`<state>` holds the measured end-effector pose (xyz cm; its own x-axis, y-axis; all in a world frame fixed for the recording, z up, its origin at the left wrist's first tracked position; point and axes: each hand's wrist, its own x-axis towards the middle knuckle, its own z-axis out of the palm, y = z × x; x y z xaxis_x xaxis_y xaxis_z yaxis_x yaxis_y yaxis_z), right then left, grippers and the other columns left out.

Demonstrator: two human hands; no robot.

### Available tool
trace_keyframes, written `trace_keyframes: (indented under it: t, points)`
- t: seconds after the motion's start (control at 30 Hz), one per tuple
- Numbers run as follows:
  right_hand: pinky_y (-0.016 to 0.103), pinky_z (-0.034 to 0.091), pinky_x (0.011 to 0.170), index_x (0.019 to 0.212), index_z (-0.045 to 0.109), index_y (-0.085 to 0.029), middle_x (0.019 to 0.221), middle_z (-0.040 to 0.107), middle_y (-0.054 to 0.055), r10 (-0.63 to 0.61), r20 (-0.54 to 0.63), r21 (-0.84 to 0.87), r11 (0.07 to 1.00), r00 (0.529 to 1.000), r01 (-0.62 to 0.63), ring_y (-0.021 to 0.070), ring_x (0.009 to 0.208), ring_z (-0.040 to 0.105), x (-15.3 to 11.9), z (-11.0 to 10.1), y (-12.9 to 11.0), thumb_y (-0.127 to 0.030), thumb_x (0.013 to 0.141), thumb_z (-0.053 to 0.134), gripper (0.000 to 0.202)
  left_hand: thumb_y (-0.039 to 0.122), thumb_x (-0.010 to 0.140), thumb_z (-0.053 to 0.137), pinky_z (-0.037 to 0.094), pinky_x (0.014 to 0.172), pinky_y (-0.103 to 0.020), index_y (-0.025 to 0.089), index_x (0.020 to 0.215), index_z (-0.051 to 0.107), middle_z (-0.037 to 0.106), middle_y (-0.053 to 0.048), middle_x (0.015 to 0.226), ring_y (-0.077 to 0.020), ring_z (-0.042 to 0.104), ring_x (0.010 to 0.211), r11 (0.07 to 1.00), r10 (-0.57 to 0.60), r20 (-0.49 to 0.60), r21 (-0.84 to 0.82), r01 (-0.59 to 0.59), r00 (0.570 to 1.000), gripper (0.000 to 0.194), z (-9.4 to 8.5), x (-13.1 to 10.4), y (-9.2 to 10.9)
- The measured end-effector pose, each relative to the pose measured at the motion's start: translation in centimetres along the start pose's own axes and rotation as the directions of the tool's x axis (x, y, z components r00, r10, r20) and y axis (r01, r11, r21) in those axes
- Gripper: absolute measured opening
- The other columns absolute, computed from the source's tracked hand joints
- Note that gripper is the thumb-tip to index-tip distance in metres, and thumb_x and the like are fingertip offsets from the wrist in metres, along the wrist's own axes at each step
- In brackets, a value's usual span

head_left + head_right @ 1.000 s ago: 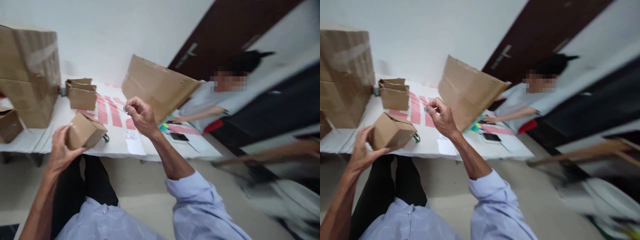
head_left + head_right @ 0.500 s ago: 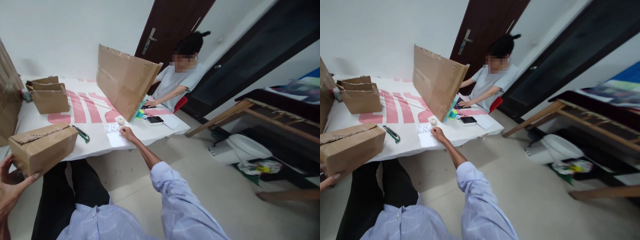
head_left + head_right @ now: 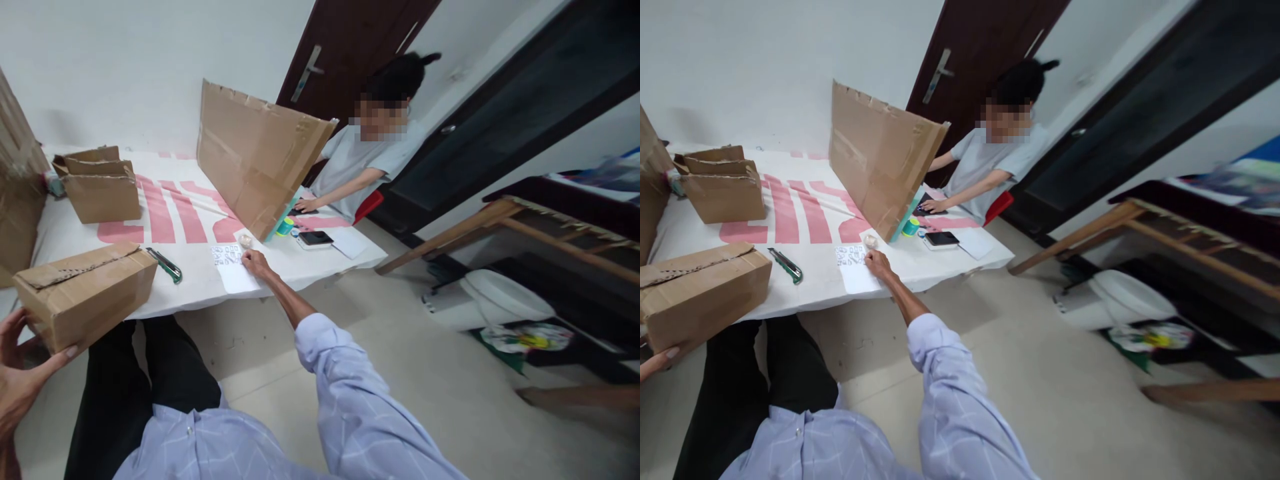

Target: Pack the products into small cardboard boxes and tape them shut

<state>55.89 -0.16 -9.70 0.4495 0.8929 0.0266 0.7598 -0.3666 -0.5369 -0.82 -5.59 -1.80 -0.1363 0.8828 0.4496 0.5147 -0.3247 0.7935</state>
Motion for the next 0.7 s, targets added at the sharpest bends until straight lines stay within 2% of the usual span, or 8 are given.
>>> trace_keyframes:
  t: [0.1, 0.17, 0.3, 0.5, 0.7]
  points:
    - [0.026, 0.046, 0.081, 0.094, 0.077, -0.014, 0.096, 0.078, 0.008, 0.001, 0.003, -0.028, 1.000, 1.000, -0.001, 0.0190, 0.091, 0.063, 0.0, 0.1, 0.2, -0.017, 0.091, 0.055, 0.022, 0.048, 0.050, 0.099, 0.060, 0.111, -0.065, 0.033, 0.146, 0.060, 0.064, -0.006, 0.158, -0.0419, 0.066, 0.139, 0.986, -0.102, 0.052, -0.126, 0.108, 0.993, 0.105, -0.2, 0.0, 0.1]
    - [0.026, 0.046, 0.080, 0.094, 0.078, -0.014, 0.096, 0.078, 0.008, 0.006, 0.002, -0.045, 0.999, 1.000, -0.006, 0.0192, 0.090, 0.063, 0.0, 0.2, 0.2, -0.017, 0.090, 0.056, 0.022, 0.044, 0.048, 0.100, 0.056, 0.117, -0.067, 0.033, 0.144, 0.060, 0.064, -0.005, 0.158, -0.0424, 0.062, 0.144, 0.981, -0.114, 0.060, -0.148, 0.122, 0.992, 0.105, -0.2, 0.0, 0.4]
    - [0.027, 0.046, 0.081, 0.096, 0.078, -0.015, 0.095, 0.078, 0.008, 0.015, -0.003, -0.075, 0.997, 1.000, -0.015, 0.0198, 0.090, 0.063, 0.0, 0.4, 0.4, -0.017, 0.088, 0.057, 0.023, 0.039, 0.047, 0.100, 0.054, 0.119, -0.067, 0.032, 0.142, 0.061, 0.064, -0.006, 0.158, -0.0424, 0.058, 0.148, 0.979, -0.105, 0.064, -0.171, 0.115, 0.992, 0.102, -0.2, 0.2, 0.6]
    - [0.026, 0.046, 0.082, 0.111, 0.075, -0.020, 0.101, 0.078, 0.006, 0.007, -0.040, -0.129, 0.992, 0.999, -0.012, 0.0199, 0.092, 0.064, -0.2, 0.5, 0.3, -0.019, 0.090, 0.059, 0.027, 0.038, 0.042, 0.101, 0.049, 0.120, -0.071, 0.024, 0.143, 0.062, 0.060, -0.017, 0.160, -0.0478, 0.054, 0.150, 0.962, -0.118, 0.049, -0.242, 0.127, 0.992, 0.110, -0.1, 0.2, 0.0]
    - [0.027, 0.045, 0.086, 0.091, 0.075, -0.018, 0.103, 0.079, 0.008, -0.051, -0.034, -0.159, 0.986, 0.998, 0.044, 0.0201, 0.097, 0.065, -1.3, 0.5, -0.3, -0.016, 0.094, 0.055, 0.020, 0.040, 0.044, 0.103, 0.049, 0.118, -0.074, 0.027, 0.141, 0.061, 0.061, -0.017, 0.157, -0.0476, 0.052, 0.151, 0.960, -0.089, 0.079, -0.258, 0.106, 0.993, 0.107, -0.2, -0.1, -1.2]
